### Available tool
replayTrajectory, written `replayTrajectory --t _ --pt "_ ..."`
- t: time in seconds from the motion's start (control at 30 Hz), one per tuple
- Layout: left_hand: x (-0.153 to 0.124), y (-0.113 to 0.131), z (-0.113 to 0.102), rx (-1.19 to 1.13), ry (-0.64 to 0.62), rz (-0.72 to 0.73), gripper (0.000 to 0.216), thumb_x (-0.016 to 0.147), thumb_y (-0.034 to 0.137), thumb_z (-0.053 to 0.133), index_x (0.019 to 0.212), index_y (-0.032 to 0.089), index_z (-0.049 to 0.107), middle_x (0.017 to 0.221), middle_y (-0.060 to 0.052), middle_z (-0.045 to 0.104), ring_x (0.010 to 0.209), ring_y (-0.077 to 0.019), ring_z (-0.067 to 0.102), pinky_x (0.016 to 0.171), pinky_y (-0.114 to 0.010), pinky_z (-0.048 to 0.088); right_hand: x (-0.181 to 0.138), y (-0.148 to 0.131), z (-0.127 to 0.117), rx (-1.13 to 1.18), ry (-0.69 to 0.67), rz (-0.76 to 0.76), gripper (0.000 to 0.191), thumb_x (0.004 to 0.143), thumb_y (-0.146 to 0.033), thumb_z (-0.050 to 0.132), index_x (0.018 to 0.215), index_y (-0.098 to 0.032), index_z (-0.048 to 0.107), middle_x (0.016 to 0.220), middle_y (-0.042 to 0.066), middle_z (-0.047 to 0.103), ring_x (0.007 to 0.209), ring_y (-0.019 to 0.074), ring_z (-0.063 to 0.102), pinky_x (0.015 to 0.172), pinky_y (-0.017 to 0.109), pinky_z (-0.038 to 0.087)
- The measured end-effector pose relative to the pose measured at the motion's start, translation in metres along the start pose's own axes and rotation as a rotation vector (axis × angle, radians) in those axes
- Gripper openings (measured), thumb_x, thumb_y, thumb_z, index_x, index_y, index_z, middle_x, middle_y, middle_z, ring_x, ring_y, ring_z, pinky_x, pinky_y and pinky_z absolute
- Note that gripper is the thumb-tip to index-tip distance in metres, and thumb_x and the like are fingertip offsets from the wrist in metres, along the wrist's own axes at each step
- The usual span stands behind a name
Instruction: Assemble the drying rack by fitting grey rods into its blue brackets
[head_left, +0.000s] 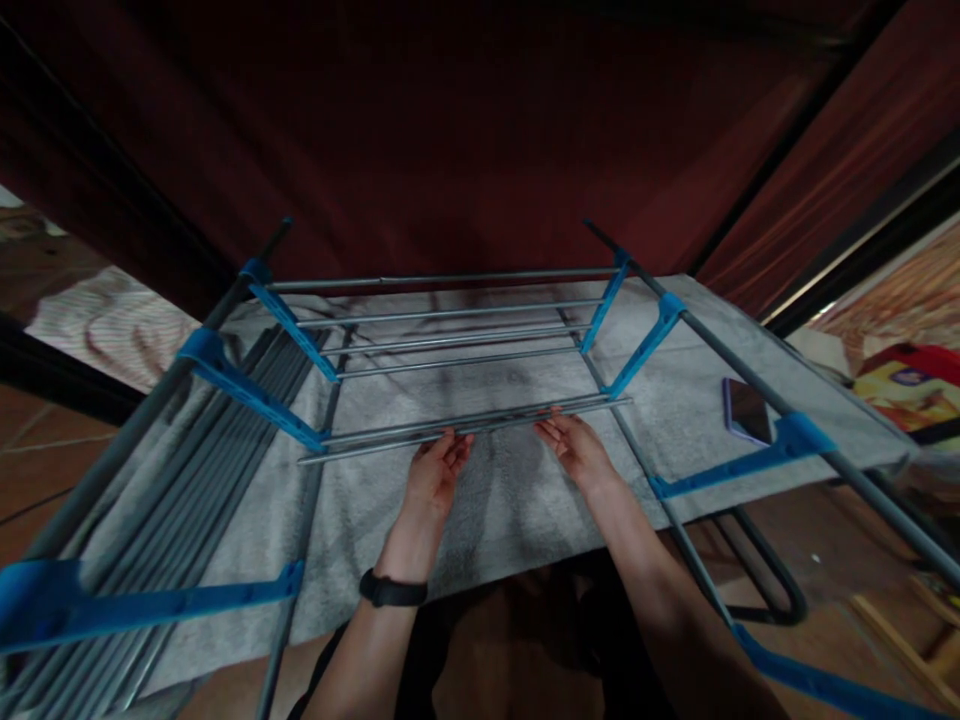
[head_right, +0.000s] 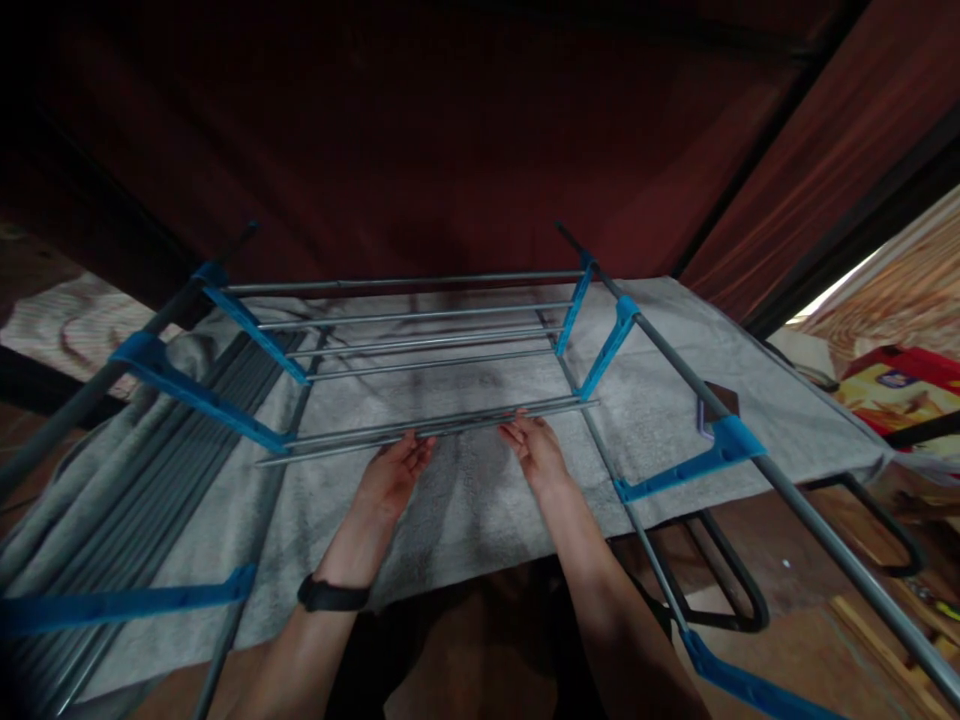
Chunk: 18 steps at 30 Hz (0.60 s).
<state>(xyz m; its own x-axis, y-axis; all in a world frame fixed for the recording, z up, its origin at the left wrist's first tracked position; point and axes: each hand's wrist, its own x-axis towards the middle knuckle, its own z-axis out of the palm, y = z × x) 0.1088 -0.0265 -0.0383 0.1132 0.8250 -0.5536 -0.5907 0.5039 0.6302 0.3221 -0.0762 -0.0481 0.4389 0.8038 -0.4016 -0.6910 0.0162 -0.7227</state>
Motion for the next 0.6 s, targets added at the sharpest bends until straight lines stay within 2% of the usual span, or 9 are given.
replayTrajectory --t 0.27,0.43,0.6 --pt "-0.0043 -0.0005 0.0046 0.007 -0.009 0.002 0.01 0.088 0.005 0.062 0.082 0.013 0.064 0.071 -0.004 0.071 0.07 -0.0157 0.073 0.061 -0.022 0.055 -0.0026 -0.0034 0.0037 0.015 0.037 -0.015 0.02 0.075 -0.022 0.079 0.071 -0.021 0.06 0.072 0.0 0.072 0.069 0.0135 0.069 0.075 0.027 0.061" --pt "-0.0056 -0.0004 0.0063 0.0 0.001 0.007 0.012 0.089 0.009 0.063 0.077 0.013 0.062 0.069 -0.004 0.07 0.069 -0.0169 0.073 0.058 -0.022 0.054 -0.0041 -0.0037 0.0057 0.027 0.015 -0.014 0.016 0.079 -0.018 0.075 0.073 -0.021 0.06 0.075 0.001 0.073 0.076 0.0145 0.071 0.079 0.029 0.062" --pt "-0.0075 -0.0018 0.0081 0.079 -0.029 -0.042 0.017 0.093 0.015 0.06 0.076 0.012 0.063 0.074 -0.009 0.072 0.07 -0.0176 0.072 0.058 -0.023 0.054 -0.0038 -0.0033 0.0052 0.034 -0.001 -0.015 0.018 0.079 -0.019 0.076 0.073 -0.02 0.06 0.077 0.002 0.074 0.078 0.016 0.072 0.081 0.032 0.061"
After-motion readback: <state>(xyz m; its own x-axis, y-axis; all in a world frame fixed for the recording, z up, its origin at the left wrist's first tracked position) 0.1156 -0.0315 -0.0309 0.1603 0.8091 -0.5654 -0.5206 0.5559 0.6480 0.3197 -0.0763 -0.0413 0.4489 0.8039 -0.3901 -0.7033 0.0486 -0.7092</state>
